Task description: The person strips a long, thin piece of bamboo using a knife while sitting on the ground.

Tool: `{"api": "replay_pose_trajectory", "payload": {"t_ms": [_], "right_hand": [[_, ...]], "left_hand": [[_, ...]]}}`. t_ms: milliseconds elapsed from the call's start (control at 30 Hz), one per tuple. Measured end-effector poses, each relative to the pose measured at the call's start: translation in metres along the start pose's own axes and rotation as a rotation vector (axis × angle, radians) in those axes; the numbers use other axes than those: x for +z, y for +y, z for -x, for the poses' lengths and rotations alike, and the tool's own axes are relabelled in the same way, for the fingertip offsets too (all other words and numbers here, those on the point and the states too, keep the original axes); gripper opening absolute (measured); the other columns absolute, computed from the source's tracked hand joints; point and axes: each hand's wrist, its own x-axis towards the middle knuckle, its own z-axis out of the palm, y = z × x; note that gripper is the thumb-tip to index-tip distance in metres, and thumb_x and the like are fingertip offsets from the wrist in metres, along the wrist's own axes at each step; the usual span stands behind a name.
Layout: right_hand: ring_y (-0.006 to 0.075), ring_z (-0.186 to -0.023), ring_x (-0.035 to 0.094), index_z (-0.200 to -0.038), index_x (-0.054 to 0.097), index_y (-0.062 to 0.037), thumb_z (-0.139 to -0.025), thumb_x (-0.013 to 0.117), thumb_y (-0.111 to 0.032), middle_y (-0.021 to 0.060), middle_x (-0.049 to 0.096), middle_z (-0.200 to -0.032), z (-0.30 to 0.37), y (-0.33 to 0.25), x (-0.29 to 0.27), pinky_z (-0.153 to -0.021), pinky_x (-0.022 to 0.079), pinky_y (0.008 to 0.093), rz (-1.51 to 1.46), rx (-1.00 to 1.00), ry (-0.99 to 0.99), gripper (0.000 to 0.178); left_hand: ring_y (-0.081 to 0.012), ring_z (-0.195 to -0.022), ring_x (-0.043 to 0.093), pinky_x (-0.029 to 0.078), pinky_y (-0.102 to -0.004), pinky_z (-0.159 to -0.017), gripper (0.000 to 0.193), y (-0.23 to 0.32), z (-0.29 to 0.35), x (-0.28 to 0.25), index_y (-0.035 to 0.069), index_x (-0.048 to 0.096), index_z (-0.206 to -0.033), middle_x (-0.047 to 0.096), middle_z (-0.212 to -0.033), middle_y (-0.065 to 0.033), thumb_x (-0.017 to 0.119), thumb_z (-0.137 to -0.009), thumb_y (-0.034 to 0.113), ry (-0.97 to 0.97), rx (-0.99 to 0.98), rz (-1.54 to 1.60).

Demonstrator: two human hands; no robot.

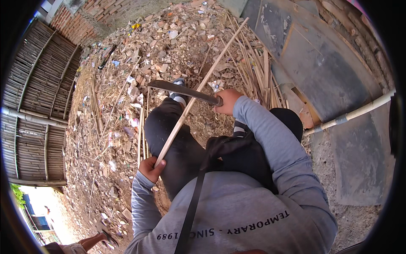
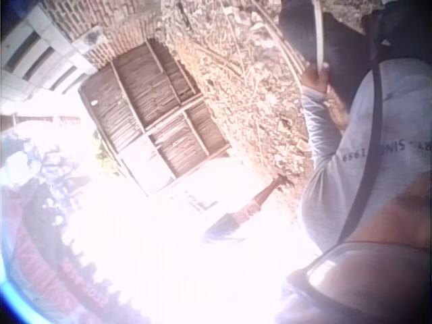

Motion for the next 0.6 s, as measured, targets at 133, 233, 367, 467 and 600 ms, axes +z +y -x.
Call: {"api": "replay_pose_trajectory", "payload": {"t_ms": [133,233,367,467,600], "right_hand": [[0.0354,-0.079,0.066,-0.088,0.065,-0.0042,-0.069,0.075,-0.036,0.0168,0.066,-0.078,-0.0009,0.0023,0.002,-0.074,0.051,0.0423,-0.009,-0.012,0.001,0.038],[0.0355,-0.079,0.065,-0.089,0.065,-0.0047,-0.069,0.075,-0.036,0.0166,0.066,-0.078,-0.0013,0.002,0.0015,-0.074,0.051,0.0423,0.004,-0.012,-0.008,0.038],[0.035,-0.082,0.065,-0.091,0.066,-0.006,-0.069,0.074,-0.036,0.0162,0.067,-0.081,-0.0006,-0.0001,0.0008,-0.076,0.051,0.0421,0.007,0.006,-0.015,0.038],[0.034,-0.087,0.065,-0.095,0.067,-0.0077,-0.07,0.072,-0.036,0.0157,0.068,-0.086,-0.0009,-0.003,-0.0016,-0.081,0.051,0.0413,0.027,0.04,-0.049,0.038],[0.0349,-0.082,0.066,-0.094,0.066,-0.0069,-0.069,0.074,-0.036,0.016,0.067,-0.081,-0.0017,0.0013,0.0019,-0.077,0.051,0.0418,0.017,0.013,-0.013,0.039]], "left_hand": [[-0.005,-0.054,0.038,0.031,-0.0282,-0.047,0.038,-0.0009,-0.0001,0.0002,0.001,0.057,-0.067,0.045,-0.055,0.0044,0.068,-0.089,0.031,-0.004,-0.007,0.019],[-0.005,-0.055,0.038,0.031,-0.0282,-0.047,0.038,-0.0014,-0.0004,0.0003,0.001,0.058,-0.068,0.044,-0.055,0.0045,0.068,-0.089,0.031,-0.004,-0.013,0.017],[-0.0051,-0.055,0.037,0.031,-0.0282,-0.047,0.039,-0.0026,-0.0005,0.0009,0.002,0.056,-0.067,0.044,-0.055,0.0045,0.068,-0.089,0.032,0.008,-0.011,0.014],[-0.0053,-0.055,0.037,0.03,-0.0284,-0.047,0.041,0.0033,-0.0001,0.0004,0.002,0.055,-0.065,0.043,-0.055,0.0044,0.068,-0.088,0.033,0.012,-0.012,-0.001],[-0.0054,-0.055,0.036,0.029,-0.0286,-0.046,0.042,0.0033,-0.0005,0.0002,0.002,0.054,-0.064,0.042,-0.054,0.0047,0.069,-0.088,0.033,0.013,-0.012,-0.013]]}}
